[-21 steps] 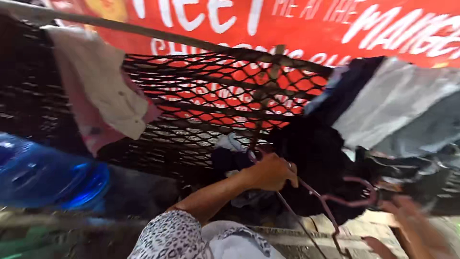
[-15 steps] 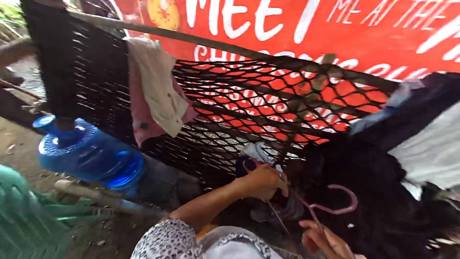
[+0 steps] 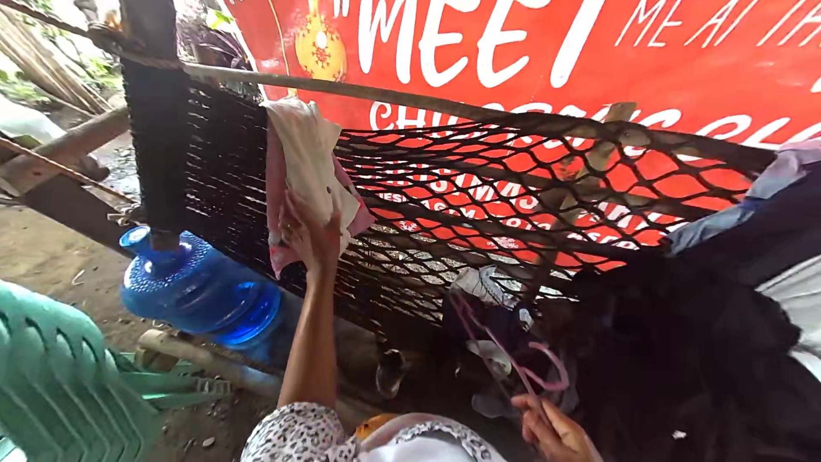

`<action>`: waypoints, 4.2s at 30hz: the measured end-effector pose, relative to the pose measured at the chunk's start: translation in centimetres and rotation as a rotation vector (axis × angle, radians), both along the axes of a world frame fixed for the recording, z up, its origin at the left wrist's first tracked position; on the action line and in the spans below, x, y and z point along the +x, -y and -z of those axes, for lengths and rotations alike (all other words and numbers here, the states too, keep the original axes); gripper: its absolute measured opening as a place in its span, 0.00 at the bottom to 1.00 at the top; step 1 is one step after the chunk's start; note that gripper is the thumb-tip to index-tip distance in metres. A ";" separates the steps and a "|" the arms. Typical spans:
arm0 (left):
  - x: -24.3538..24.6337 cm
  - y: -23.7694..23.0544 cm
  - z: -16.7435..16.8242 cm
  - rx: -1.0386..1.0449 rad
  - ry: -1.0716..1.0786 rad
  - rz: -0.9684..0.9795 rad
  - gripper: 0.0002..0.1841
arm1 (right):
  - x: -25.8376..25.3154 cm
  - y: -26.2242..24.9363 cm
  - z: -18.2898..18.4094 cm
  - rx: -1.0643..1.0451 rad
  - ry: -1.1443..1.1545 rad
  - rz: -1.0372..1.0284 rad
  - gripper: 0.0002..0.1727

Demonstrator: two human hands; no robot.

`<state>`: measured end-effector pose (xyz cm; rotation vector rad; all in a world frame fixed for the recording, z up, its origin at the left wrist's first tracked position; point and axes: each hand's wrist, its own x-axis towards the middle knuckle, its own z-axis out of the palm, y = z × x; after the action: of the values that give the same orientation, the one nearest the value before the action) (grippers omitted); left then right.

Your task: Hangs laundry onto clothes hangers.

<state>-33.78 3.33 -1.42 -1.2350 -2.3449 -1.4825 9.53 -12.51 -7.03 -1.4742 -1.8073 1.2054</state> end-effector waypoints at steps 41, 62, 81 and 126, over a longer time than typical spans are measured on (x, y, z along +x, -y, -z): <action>18.7 -4.2 -10.5 -0.268 0.408 1.378 0.12 | 2.8 0.7 -5.0 0.256 -0.953 0.889 0.22; 24.6 0.6 2.0 -0.242 0.201 1.595 0.13 | 7.4 0.1 -10.8 0.402 -0.558 0.717 0.10; 15.6 -4.6 0.3 -0.186 0.248 0.913 0.14 | 11.6 3.8 -2.7 0.035 0.274 0.494 0.17; 15.0 -2.9 -9.4 0.550 0.290 1.355 0.06 | 9.4 0.5 8.9 -0.240 0.374 0.491 0.43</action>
<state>-18.76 6.22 7.95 -2.6492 -0.7651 -2.4242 18.97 -13.05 -15.89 -2.2415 -1.4068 0.9621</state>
